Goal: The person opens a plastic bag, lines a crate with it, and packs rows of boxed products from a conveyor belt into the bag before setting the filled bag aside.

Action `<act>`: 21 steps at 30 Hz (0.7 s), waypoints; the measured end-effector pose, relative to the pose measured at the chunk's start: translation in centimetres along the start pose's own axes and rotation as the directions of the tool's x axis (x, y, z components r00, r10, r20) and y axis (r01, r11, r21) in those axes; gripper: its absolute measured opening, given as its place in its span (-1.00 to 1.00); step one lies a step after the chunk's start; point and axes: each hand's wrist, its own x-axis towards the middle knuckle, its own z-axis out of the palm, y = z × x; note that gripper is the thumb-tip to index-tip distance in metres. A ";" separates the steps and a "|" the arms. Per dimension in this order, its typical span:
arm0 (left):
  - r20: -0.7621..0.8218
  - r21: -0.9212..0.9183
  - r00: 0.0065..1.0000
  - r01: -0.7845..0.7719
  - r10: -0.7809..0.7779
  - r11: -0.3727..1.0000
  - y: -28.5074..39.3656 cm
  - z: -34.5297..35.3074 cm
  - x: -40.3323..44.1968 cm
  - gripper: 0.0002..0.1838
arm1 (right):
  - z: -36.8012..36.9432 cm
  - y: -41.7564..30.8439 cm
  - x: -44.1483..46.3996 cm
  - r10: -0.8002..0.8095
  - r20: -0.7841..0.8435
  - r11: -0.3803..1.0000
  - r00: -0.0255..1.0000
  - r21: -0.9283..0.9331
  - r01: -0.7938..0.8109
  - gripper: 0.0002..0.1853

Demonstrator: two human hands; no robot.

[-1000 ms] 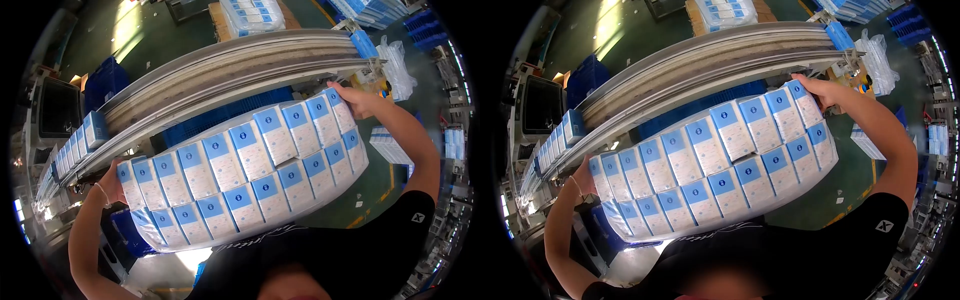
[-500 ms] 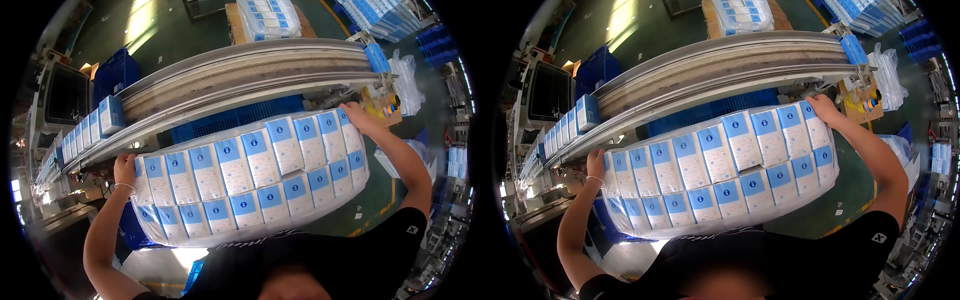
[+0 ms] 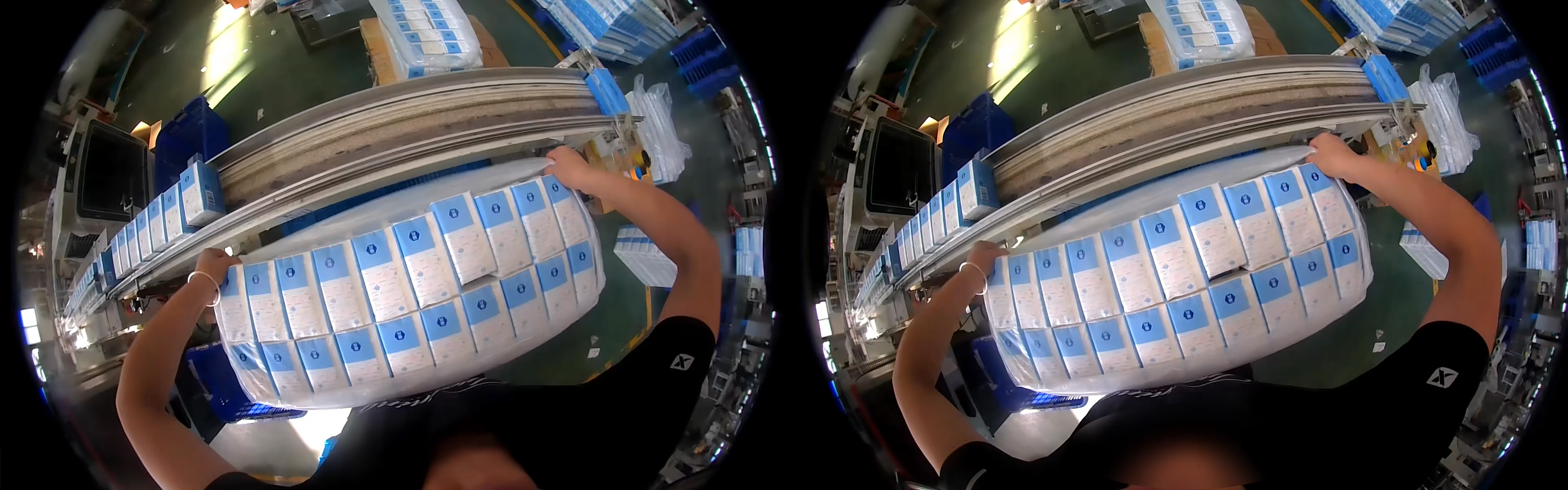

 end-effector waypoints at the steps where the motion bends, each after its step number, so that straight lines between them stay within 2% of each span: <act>1: -0.196 0.263 0.930 -0.256 0.312 0.930 -0.5 0.1 -0.2 -0.73 | -1.1 -1.2 -0.7 -0.011 -0.007 0.984 1.000 -0.178 0.009 -0.78; 2: -0.288 0.541 0.737 -0.402 0.612 0.739 -1.3 0.1 -0.5 -0.71 | -0.7 -0.8 -1.0 -0.010 -0.005 0.983 1.000 -0.183 0.009 -0.78; 3: -0.296 0.533 0.739 -0.398 0.605 0.747 -1.8 0.1 -0.8 -0.71 | -0.4 -0.1 -0.9 0.027 0.024 0.993 0.999 0.117 -0.030 -0.77; 4: -0.277 0.395 0.810 -0.394 0.517 0.830 -1.9 -0.1 -1.1 -0.70 | -0.5 0.7 -0.5 0.045 0.060 0.911 0.997 0.407 -0.065 -0.75; 5: -0.248 0.249 0.868 -0.372 0.430 0.894 -2.0 -0.7 -1.5 -0.68 | -1.2 0.5 -1.0 0.063 0.144 0.835 0.988 0.534 -0.131 -0.73; 6: -0.213 0.099 0.914 -0.331 0.345 0.938 -1.9 -1.5 -2.1 -0.66 | -1.4 1.2 -1.0 -0.014 0.248 0.731 0.969 0.664 -0.160 -0.73; 7: -0.176 0.040 0.937 -0.299 0.301 0.953 -0.8 -1.4 -4.6 -0.67 | -1.4 2.3 -0.5 -0.118 0.341 0.611 0.933 0.766 -0.203 -0.73; 8: -0.183 -0.004 0.932 -0.319 0.313 0.948 -1.5 -1.6 -4.2 -0.66 | -3.0 2.4 -0.9 -0.161 0.449 0.426 0.879 0.835 -0.348 -0.71; 9: -0.216 -0.046 0.899 -0.399 0.381 0.916 -2.3 -1.5 -3.6 -0.65 | -4.0 3.3 -0.1 -0.189 0.580 0.359 0.793 0.792 -0.494 -0.71; 10: -0.268 0.022 0.878 -0.407 0.397 0.913 -2.2 -1.0 -4.0 -0.66 | -3.7 3.1 -0.4 -0.246 0.505 0.519 0.827 0.789 -0.327 -0.74; 11: -0.320 -0.029 0.857 -0.435 0.404 0.900 -2.0 -0.5 -5.1 -0.69 | -3.5 3.0 -0.8 -0.302 0.424 0.661 0.854 0.739 -0.133 -0.76; 12: -0.462 0.095 0.763 -0.464 0.452 0.881 -0.8 0.0 -7.4 -0.73 | -3.3 2.7 -1.3 -0.354 0.340 0.759 0.871 0.648 0.056 -0.78; 13: -0.523 0.115 0.671 -0.555 0.526 0.824 -1.1 0.3 -7.4 -0.73 | -4.0 1.6 -1.7 -0.333 0.242 0.805 0.911 0.576 0.141 -0.77; 14: -0.558 0.222 0.538 -0.637 0.632 0.738 -1.7 0.5 -6.8 -0.73 | -5.2 -2.7 -5.3 -0.041 0.072 0.861 0.997 0.509 -0.001 -0.75; 15: -0.510 0.327 0.514 -0.626 0.690 0.708 -2.2 0.1 -8.2 -0.74 | -1.5 4.3 -0.8 -0.548 -0.491 0.812 0.677 -0.118 0.572 -0.69; 16: -0.440 0.429 0.493 -0.619 0.751 0.658 -2.5 0.0 -9.7 -0.76 | -3.0 2.5 -3.3 -0.410 -0.452 0.881 0.792 0.027 0.472 -0.65; 17: -0.455 0.417 0.410 -0.687 0.791 0.596 -3.6 -0.1 -11.1 -0.81 | -4.9 0.7 -6.6 -0.252 -0.392 0.926 0.885 0.168 0.338 -0.61; 18: -0.493 0.326 0.459 -0.691 0.740 0.645 -4.7 0.1 -11.7 -0.84 | -4.5 3.6 -7.0 -0.173 -0.481 0.920 0.860 0.232 0.315 -0.56; 19: -0.546 0.281 0.402 -0.739 0.735 0.612 -5.3 0.4 -12.0 -0.85 | -2.2 5.6 -8.0 -0.120 -0.460 0.887 0.880 0.349 0.304 -0.57; 20: -0.671 0.114 0.345 -0.827 0.656 0.551 -7.2 0.1 -12.1 -0.78 | 0.1 7.6 -9.0 -0.067 -0.438 0.839 0.896 0.462 0.289 -0.57; 21: -0.754 0.208 0.294 -0.741 0.587 0.638 -9.1 -0.3 -12.4 -0.62 | 2.5 9.5 -9.9 -0.014 -0.414 0.778 0.910 0.567 0.270 -0.57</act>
